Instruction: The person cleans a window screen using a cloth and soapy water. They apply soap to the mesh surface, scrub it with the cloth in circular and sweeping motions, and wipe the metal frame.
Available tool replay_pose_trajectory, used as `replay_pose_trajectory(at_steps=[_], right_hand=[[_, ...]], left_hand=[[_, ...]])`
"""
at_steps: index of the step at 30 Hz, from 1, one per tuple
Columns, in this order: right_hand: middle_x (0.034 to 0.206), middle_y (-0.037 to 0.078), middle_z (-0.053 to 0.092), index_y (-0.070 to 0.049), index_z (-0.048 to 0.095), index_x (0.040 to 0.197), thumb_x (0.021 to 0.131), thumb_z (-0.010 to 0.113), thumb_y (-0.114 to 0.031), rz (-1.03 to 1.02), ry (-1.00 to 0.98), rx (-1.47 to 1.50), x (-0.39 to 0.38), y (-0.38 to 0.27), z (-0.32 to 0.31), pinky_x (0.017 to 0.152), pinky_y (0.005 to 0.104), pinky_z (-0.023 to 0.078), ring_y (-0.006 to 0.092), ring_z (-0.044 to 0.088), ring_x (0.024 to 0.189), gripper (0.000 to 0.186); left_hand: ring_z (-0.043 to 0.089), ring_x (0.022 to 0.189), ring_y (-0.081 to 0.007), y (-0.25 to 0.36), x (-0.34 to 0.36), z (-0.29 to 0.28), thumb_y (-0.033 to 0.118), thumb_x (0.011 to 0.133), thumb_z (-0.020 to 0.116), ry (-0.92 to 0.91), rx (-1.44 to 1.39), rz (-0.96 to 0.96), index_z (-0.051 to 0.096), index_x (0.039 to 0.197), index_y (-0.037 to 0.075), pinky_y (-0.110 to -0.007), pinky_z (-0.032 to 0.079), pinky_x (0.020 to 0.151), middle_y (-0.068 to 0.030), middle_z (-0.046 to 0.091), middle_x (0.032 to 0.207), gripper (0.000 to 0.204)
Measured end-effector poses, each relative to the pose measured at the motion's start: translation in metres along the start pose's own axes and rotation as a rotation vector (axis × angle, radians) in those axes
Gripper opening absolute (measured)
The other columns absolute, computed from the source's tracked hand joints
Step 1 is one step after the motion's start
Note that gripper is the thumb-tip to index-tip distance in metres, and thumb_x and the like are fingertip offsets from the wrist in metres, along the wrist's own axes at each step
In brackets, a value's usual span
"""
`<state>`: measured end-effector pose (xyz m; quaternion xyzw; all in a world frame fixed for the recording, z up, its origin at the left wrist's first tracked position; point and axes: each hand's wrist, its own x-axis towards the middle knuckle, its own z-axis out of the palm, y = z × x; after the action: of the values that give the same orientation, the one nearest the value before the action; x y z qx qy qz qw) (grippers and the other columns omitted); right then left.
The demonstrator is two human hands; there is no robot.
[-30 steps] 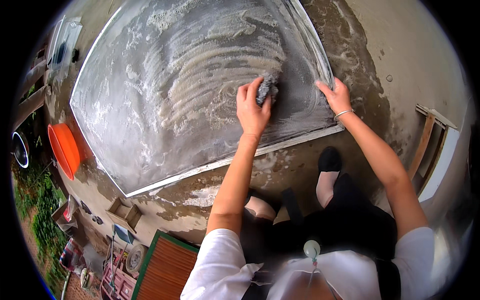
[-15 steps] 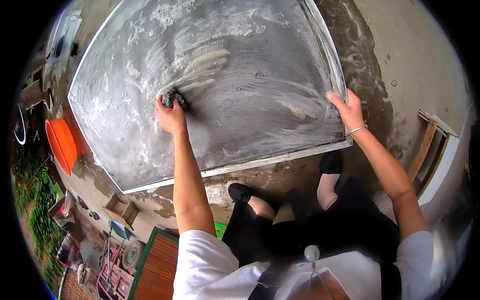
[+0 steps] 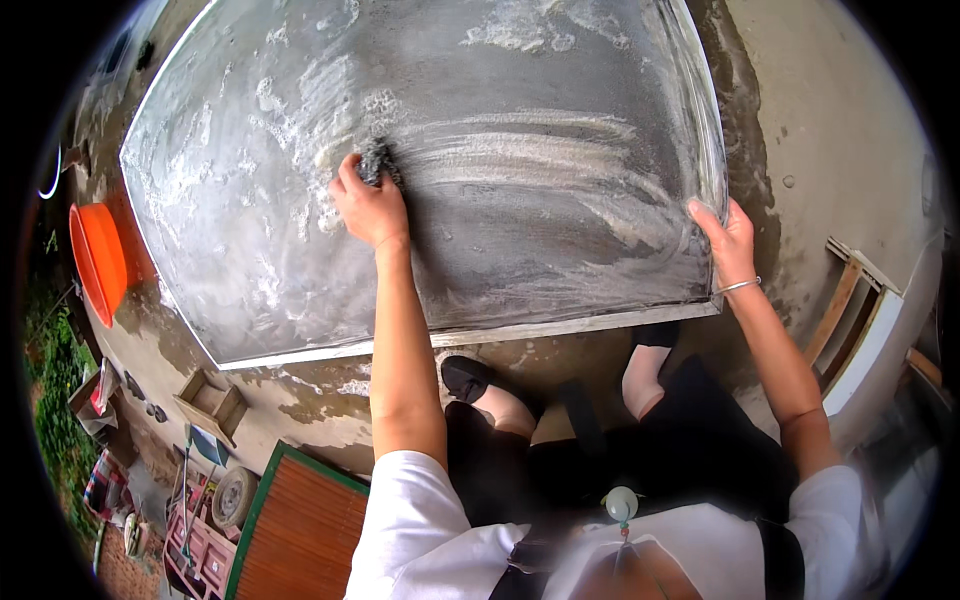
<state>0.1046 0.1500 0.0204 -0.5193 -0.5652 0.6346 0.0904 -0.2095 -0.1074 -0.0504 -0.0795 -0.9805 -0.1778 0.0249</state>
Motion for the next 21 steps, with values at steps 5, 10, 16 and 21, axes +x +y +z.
replay_pose_trajectory(at_steps=[5,10,16,21], right_hand=[[0.096,0.002,0.064,0.001,0.06,0.104,0.083,0.067,-0.013,-0.005,-0.005,-0.02,-0.001,-0.001,0.001,0.078,0.023,0.044,0.0065,0.056,0.083,0.026],[0.096,0.002,0.064,0.001,0.06,0.104,0.083,0.066,-0.011,-0.018,0.024,-0.008,-0.013,-0.003,0.001,0.077,0.0231,0.044,0.0067,0.056,0.083,0.026],[0.096,0.002,0.064,0.001,0.06,0.105,0.083,0.066,-0.009,-0.095,0.039,-0.008,-0.02,-0.007,-0.007,0.077,0.0223,0.045,0.0063,0.056,0.084,0.026],[0.096,0.003,0.064,0.002,0.059,0.104,0.083,0.066,-0.008,-0.098,0.013,0.018,-0.024,-0.014,-0.004,0.078,0.0224,0.046,0.006,0.056,0.084,0.025]], left_hand=[[0.057,0.09,-0.033,0.061,-0.04,0.019,0.01,0.072,0.07,-0.004,-0.261,0.258,0.055,0.107,0.011,-0.041,0.047,0.076,-0.0117,0.059,0.095,0.038],[0.057,0.089,-0.0337,0.196,-0.135,0.002,0.004,0.067,0.069,-0.488,-0.805,0.32,0.057,0.104,0.013,-0.04,0.047,0.078,-0.011,0.058,0.094,0.04],[0.057,0.091,-0.0321,0.106,-0.042,0.011,0.009,0.074,0.067,-0.223,-0.388,0.383,0.056,0.108,0.014,-0.04,0.047,0.078,-0.0107,0.056,0.101,0.037],[0.058,0.093,-0.0321,0.003,0.043,-0.002,0.016,0.078,0.065,0.12,-0.109,0.113,0.055,0.111,0.006,-0.041,0.046,0.079,-0.0142,0.058,0.103,0.037]])
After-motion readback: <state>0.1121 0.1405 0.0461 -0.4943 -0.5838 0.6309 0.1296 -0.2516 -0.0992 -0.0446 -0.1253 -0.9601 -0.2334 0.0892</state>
